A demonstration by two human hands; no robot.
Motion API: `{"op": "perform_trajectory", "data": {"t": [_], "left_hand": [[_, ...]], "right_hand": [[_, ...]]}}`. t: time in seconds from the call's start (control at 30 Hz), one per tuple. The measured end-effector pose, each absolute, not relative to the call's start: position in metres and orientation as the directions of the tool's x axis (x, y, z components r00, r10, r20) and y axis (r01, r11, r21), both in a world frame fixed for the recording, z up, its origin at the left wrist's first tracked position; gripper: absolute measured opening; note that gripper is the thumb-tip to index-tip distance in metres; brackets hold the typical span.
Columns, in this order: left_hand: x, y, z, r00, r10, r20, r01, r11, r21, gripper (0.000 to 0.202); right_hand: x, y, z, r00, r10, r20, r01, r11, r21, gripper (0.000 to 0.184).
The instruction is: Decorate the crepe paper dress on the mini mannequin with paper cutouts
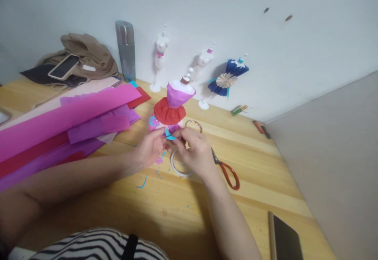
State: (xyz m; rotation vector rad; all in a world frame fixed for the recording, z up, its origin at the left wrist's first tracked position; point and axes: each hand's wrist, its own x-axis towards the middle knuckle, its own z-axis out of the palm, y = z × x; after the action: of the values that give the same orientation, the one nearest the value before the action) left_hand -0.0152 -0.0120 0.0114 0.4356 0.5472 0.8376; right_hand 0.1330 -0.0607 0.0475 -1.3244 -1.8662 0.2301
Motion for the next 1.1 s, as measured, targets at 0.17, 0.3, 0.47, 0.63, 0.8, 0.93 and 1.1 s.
{"op": "perform_trajectory", "data": {"t": [0.17,0.3,0.47,0.63,0.8,0.93,1.1], "left_hand": [[-0.015,-0.01,0.003,0.574,0.78,-0.249,-0.565,0.598,0.569,0.015],[-0.015,-0.009,0.0,0.584,0.777,-0.233,-0.565,0.596,0.571,0.018],[-0.015,-0.01,-0.001,0.582,0.78,-0.228,-0.556,0.587,0.589,0.02],[-0.015,-0.01,-0.001,0.586,0.78,-0.22,-0.549,0.581,0.601,0.02],[-0.016,-0.011,-0.001,0.593,0.777,-0.211,-0.549,0.581,0.601,0.021],[-0.016,-0.012,0.0,0.609,0.771,-0.188,-0.536,0.574,0.62,0.025],[-0.016,-0.012,-0.001,0.57,0.8,-0.188,-0.537,0.536,0.651,0.034]], "right_hand": [[0.131,-0.059,0.044,0.003,0.896,0.444,0.692,0.319,-0.647,0.009],[0.128,-0.06,0.045,0.034,0.913,0.406,0.686,0.274,-0.674,0.008],[0.127,-0.061,0.045,0.06,0.904,0.422,0.725,0.252,-0.641,0.007],[0.127,-0.061,0.044,0.094,0.9,0.427,0.74,0.223,-0.634,0.007],[0.127,-0.061,0.043,0.121,0.901,0.416,0.73,0.203,-0.652,0.007],[0.126,-0.061,0.042,0.135,0.904,0.406,0.72,0.192,-0.667,0.007],[0.125,-0.06,0.041,0.176,0.913,0.369,0.671,0.163,-0.723,0.008]]}}
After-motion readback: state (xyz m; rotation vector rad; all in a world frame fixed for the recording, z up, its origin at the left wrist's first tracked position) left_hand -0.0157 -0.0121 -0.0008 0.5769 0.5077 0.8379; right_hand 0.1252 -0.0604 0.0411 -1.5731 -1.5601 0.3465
